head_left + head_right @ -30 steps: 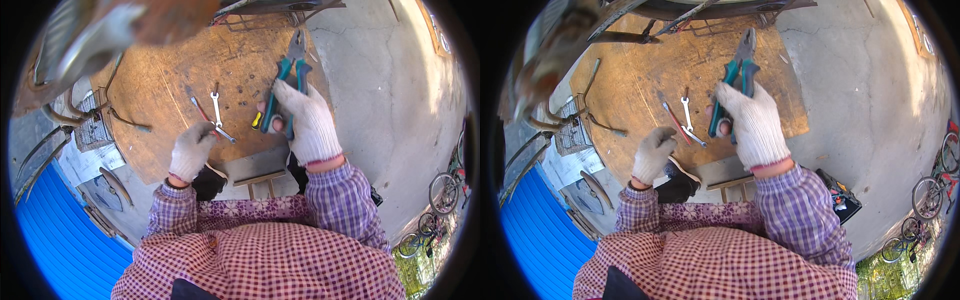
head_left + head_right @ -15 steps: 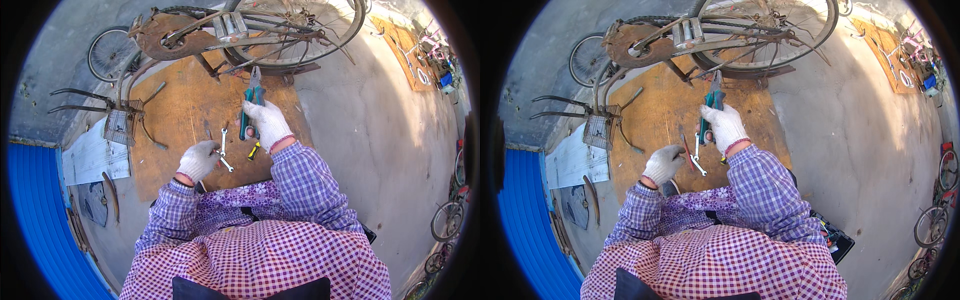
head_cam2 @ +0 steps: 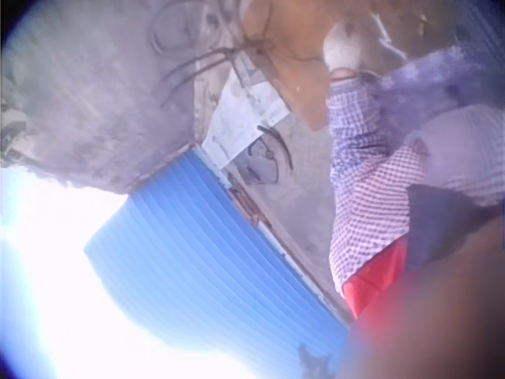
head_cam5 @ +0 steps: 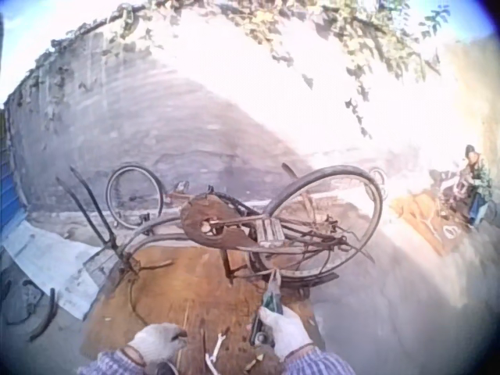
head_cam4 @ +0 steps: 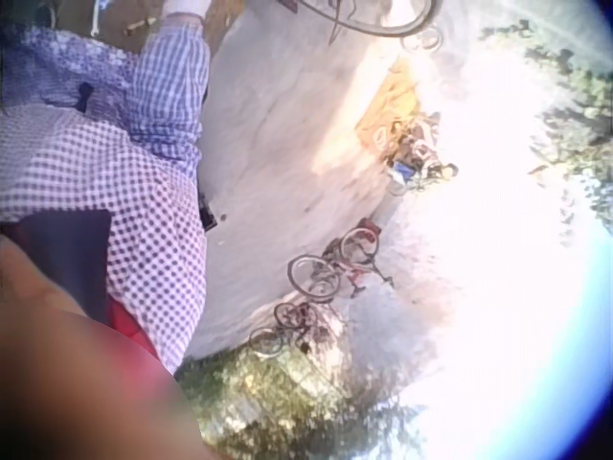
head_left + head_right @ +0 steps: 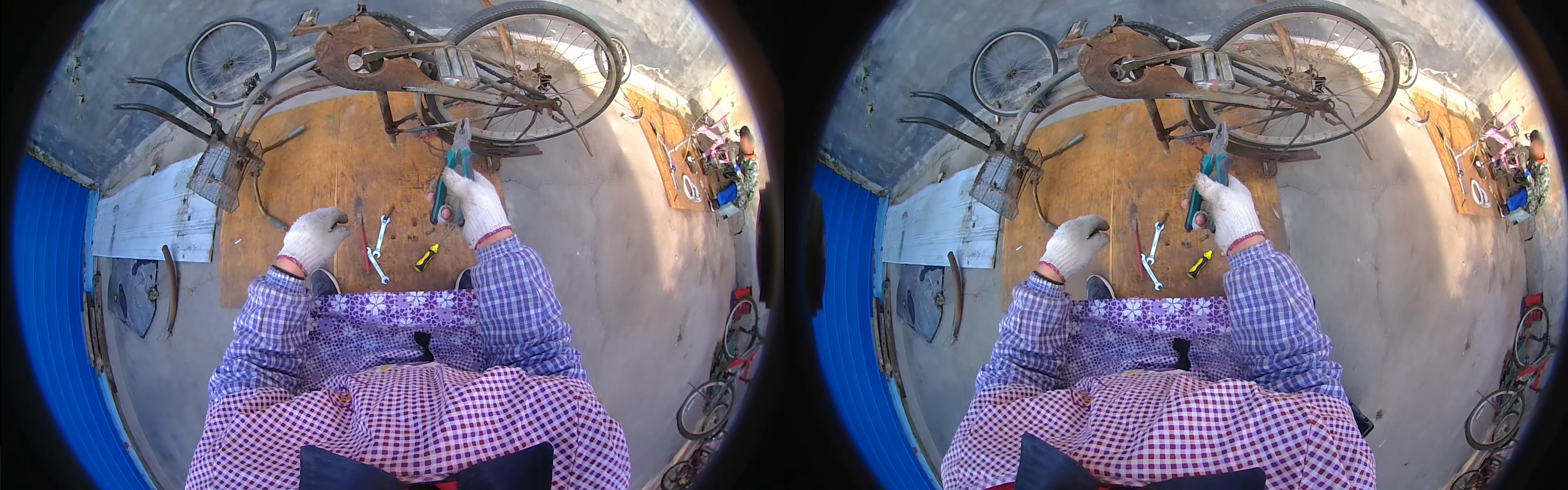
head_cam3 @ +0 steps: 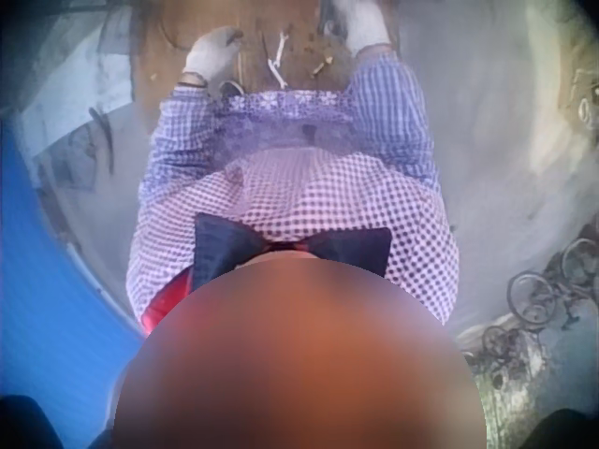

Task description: The person works on a bicycle frame placed on a wooden board, using pliers, a screwdriver, and a wrench to remove and adjust components near the bottom bracket and crankset. They handle small parts and tools, then reposition the frame to continue the repair.

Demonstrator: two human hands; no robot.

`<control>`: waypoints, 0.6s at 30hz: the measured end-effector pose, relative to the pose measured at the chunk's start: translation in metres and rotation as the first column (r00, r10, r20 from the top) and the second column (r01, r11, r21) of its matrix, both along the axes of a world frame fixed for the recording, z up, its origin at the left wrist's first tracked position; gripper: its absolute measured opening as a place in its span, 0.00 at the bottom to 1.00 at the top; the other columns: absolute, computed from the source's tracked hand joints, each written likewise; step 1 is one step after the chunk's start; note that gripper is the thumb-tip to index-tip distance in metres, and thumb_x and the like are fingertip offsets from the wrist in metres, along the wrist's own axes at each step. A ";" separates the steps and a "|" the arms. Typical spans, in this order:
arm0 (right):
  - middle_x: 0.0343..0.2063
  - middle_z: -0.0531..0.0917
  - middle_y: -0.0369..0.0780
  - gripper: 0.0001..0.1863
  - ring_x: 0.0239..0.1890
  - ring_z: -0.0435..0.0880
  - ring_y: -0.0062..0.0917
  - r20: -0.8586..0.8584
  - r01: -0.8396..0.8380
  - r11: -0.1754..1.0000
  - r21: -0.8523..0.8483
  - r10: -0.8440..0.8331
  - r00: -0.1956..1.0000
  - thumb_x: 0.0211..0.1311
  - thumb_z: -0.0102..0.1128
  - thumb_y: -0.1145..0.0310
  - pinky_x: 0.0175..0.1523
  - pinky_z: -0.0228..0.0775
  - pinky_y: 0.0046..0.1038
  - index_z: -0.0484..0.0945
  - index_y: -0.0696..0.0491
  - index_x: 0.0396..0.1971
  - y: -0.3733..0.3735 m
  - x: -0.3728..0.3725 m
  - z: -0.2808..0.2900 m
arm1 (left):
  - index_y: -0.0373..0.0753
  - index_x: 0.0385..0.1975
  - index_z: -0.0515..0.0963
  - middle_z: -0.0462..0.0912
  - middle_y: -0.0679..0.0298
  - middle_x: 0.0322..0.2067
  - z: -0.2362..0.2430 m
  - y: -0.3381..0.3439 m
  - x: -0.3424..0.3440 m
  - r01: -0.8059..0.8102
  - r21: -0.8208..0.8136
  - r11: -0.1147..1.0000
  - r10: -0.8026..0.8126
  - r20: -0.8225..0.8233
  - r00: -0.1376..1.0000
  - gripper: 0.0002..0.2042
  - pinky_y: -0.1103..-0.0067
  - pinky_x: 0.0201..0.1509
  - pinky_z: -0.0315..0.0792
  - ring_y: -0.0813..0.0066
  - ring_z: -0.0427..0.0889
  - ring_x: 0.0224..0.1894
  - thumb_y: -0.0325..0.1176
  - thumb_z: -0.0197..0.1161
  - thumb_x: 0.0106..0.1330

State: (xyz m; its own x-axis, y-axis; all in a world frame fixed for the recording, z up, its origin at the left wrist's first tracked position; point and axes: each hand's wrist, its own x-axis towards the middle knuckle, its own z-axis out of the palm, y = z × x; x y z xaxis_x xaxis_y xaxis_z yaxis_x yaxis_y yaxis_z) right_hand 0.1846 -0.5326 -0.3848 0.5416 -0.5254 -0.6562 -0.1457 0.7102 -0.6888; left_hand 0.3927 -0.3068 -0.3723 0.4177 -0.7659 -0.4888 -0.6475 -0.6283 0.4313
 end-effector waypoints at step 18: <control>0.38 0.84 0.41 0.13 0.38 0.88 0.29 -0.074 -0.053 0.997 -0.062 0.048 0.996 0.78 0.58 0.64 0.27 0.74 0.25 0.75 0.56 0.52 0.060 0.191 -0.053 | 0.36 0.19 0.66 0.62 0.68 0.17 -0.046 0.050 0.181 -0.533 -0.433 0.727 0.550 -0.097 0.829 0.21 0.72 0.27 0.59 0.78 0.59 0.24 0.36 0.73 0.63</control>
